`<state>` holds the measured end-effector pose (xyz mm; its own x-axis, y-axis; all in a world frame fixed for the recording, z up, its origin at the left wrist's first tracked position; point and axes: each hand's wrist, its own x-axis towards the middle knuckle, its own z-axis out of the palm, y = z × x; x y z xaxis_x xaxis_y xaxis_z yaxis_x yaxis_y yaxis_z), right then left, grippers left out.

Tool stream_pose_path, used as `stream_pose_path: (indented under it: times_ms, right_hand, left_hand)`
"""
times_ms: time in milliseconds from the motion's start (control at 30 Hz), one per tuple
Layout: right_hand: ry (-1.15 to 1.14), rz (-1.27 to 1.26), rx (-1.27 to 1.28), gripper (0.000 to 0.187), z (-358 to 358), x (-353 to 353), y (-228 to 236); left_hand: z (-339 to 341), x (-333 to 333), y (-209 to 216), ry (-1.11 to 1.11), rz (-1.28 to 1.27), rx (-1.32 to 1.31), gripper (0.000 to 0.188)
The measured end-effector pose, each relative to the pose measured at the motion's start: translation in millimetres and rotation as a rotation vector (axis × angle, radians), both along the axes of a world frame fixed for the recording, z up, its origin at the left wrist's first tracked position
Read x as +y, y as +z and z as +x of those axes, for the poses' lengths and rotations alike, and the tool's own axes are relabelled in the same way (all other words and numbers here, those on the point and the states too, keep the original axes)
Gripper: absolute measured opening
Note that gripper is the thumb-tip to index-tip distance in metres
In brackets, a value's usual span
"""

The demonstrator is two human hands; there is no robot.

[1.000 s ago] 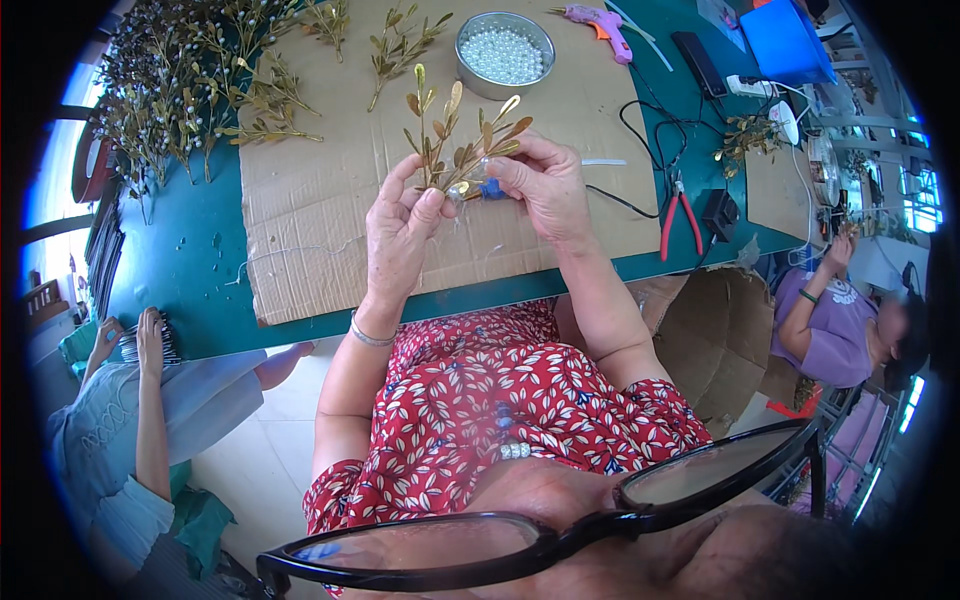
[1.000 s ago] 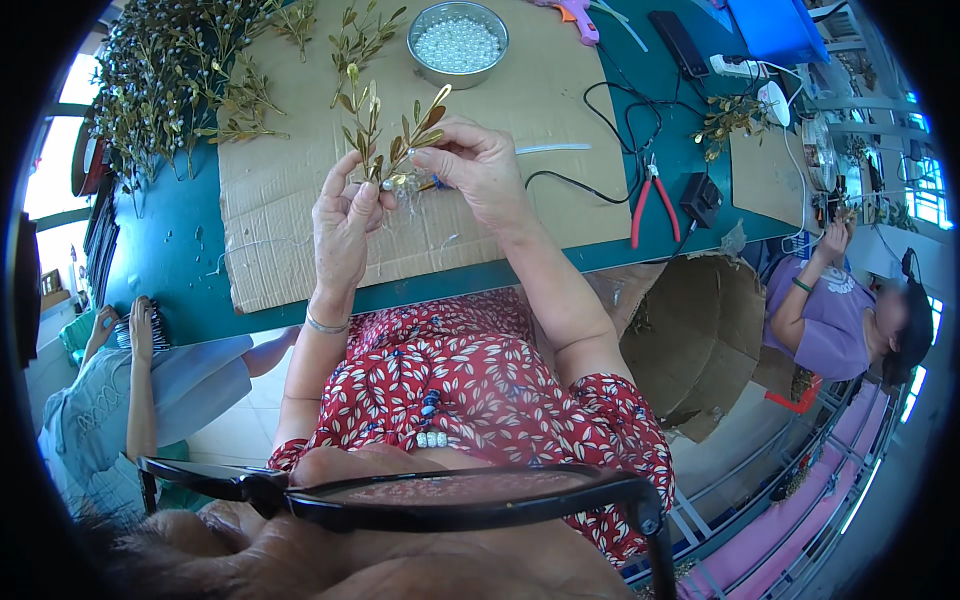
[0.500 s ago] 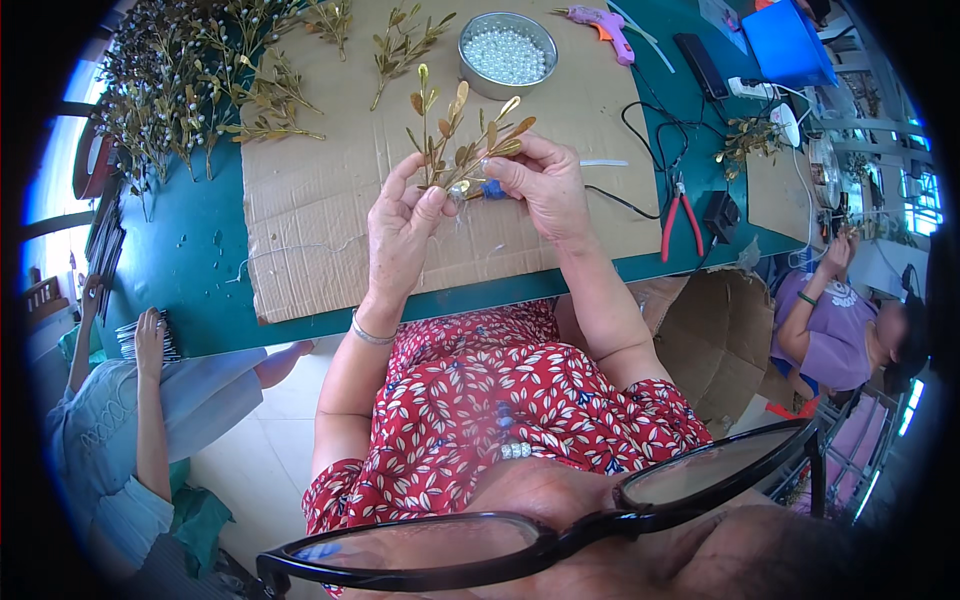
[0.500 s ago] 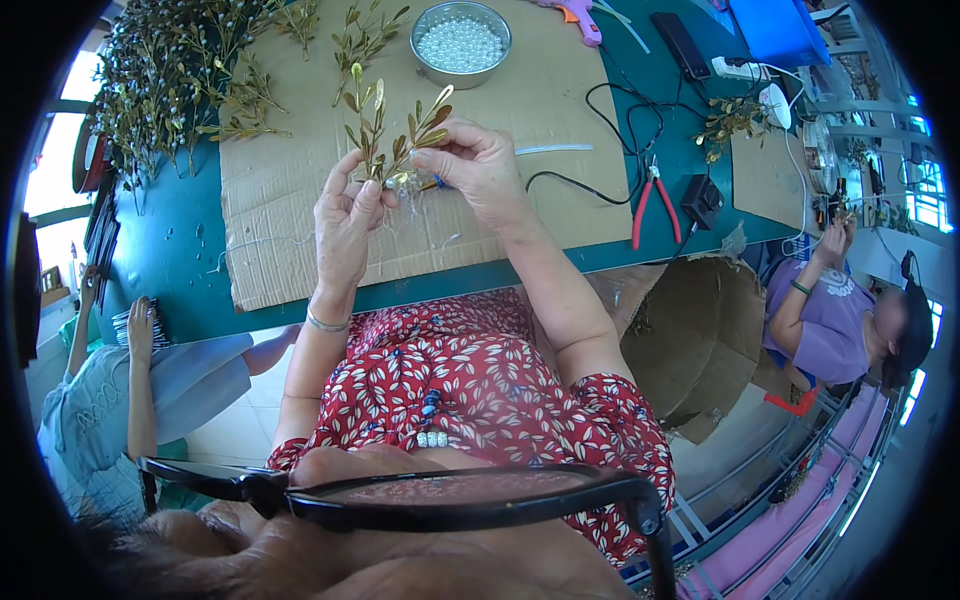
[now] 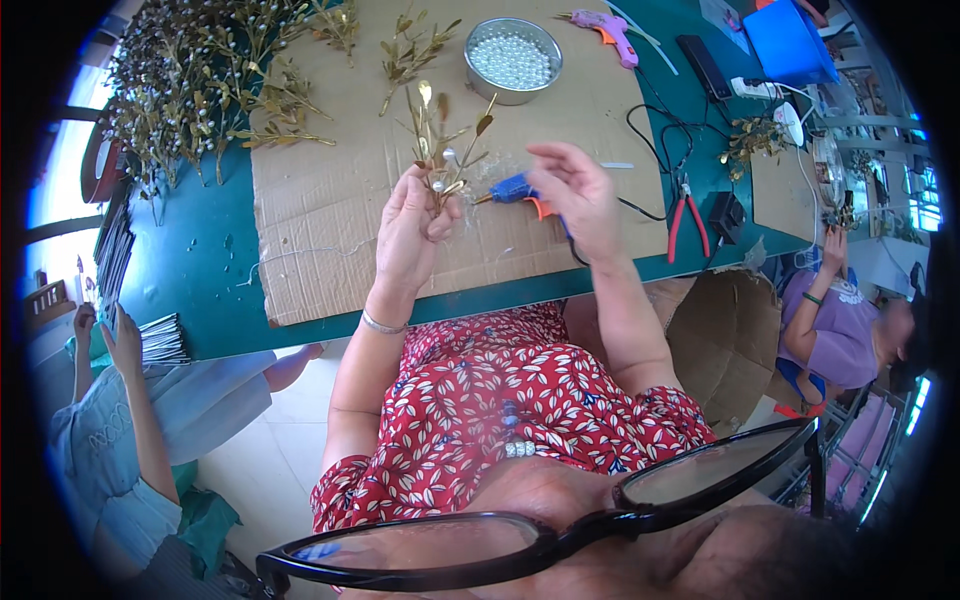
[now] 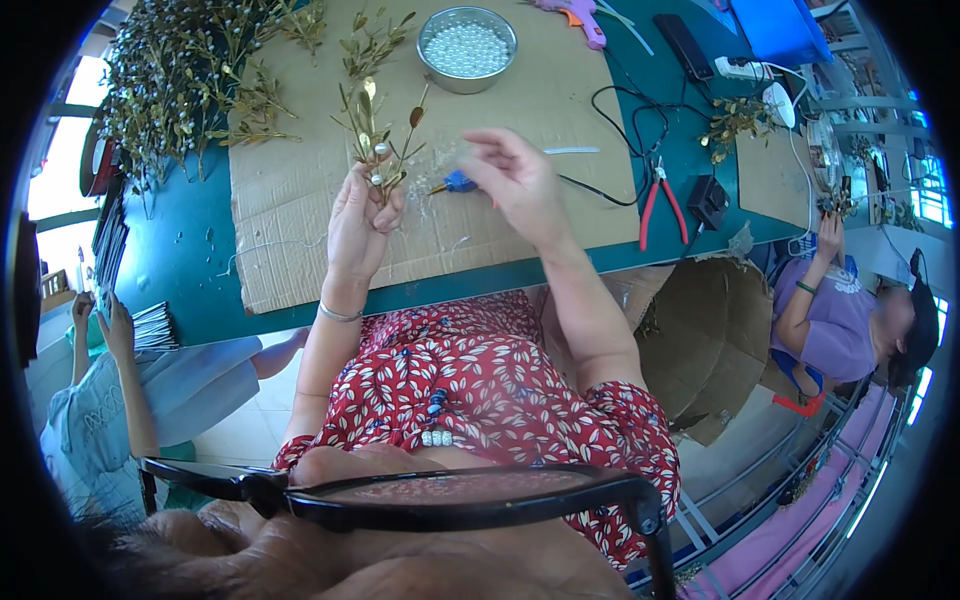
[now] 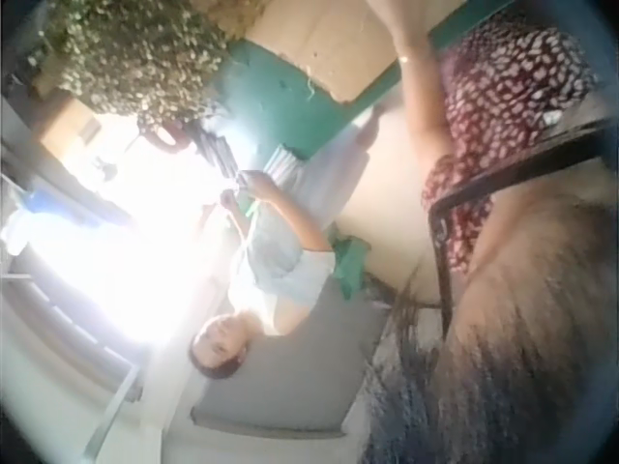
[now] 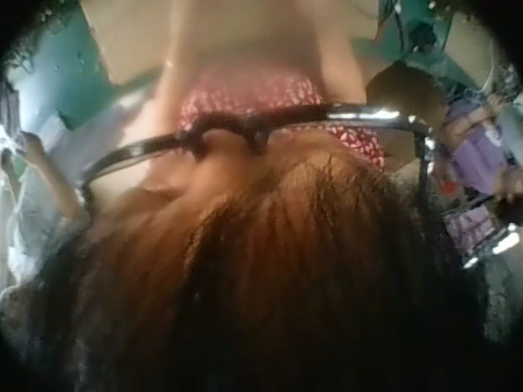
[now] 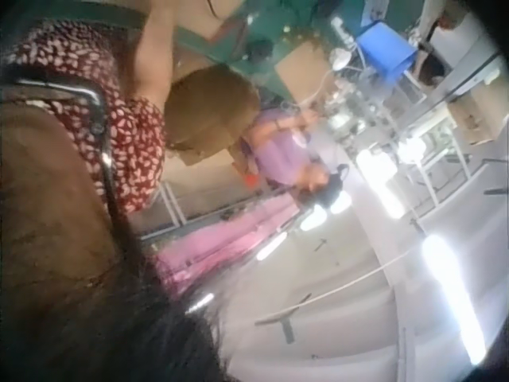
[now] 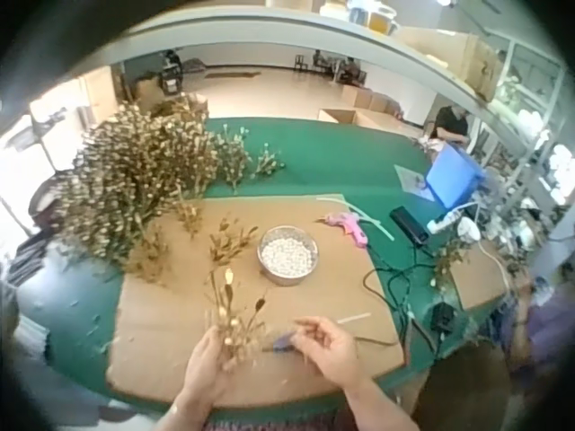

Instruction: The person assembles decorative plant branches by applying glue to the stems with a hot glue gun and pressing pearl beads onto the glue spots by hand.

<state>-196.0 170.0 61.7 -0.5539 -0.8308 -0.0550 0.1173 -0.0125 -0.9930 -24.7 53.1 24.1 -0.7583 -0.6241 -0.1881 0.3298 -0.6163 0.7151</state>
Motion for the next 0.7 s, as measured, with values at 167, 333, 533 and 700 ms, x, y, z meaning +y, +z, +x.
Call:
stream_pose_path:
  times_ms: [167,333,533,700]
  right_hand:
    - [-0.047,0.385,0.382,0.027,-26.1,63.3,-22.3]
    - [0.029,0.626,0.536,0.034,-10.2,69.1,-25.8]
    - [0.033,0.742,0.591,0.033,-8.6,59.8,-28.7]
    - [-0.041,0.561,0.103,0.022,-23.5,59.5,-39.8]
  left_hand:
    - [2.9,-10.0,-7.5,-0.029,0.224,0.105,0.045]
    - [5.0,-10.2,-1.5,0.009,0.198,0.101,0.043]
    - [13.9,-13.8,-10.6,-0.034,0.149,0.252,0.038]
    - [16.2,-13.5,-9.2,0.215,0.0,0.115,0.027]
